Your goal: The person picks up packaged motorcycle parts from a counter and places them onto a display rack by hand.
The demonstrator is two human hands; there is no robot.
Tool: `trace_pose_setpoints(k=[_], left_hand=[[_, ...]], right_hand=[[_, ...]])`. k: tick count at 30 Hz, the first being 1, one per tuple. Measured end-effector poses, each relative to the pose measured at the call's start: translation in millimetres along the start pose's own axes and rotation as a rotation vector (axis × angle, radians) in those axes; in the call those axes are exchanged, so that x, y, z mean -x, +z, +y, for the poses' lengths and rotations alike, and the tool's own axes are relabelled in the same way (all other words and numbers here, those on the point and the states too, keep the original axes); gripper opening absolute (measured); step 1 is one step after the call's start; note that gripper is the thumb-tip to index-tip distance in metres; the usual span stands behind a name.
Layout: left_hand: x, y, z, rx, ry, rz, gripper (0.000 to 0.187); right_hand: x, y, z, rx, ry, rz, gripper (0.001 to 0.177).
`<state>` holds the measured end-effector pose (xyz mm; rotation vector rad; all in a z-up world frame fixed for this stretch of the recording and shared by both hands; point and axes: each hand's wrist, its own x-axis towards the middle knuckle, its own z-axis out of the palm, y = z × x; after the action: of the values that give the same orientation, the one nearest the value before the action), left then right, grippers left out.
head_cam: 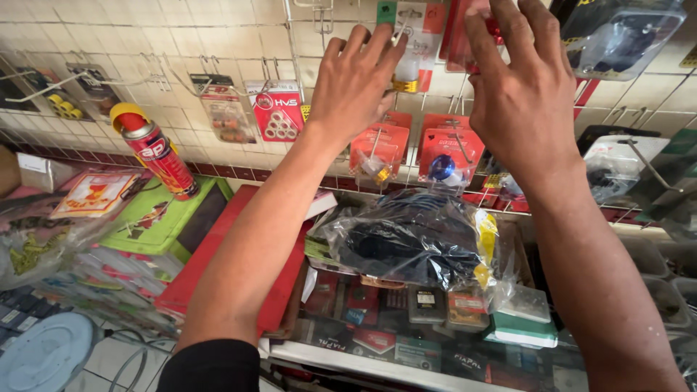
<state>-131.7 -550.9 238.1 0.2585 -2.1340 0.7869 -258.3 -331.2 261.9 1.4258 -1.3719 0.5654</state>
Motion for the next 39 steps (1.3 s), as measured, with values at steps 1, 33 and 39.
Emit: trace_pose_setpoints(k=[1, 33, 39], left_hand=[[0, 0, 0, 0.013, -0.001, 0.004, 0.083], [271, -171, 176, 0.213, -0.92, -0.154, 0.064], [326, -208, 213, 0.028, -1.134, -0.28, 0.061]], right_hand=[[0, 0, 0, -0.003, 0.001, 0.0, 0.055], [163, -10, -200, -1.142, 0.156, -0.252, 0.05], [174, -5, -256, -1.31, 0.03, -0.385, 0.049]])
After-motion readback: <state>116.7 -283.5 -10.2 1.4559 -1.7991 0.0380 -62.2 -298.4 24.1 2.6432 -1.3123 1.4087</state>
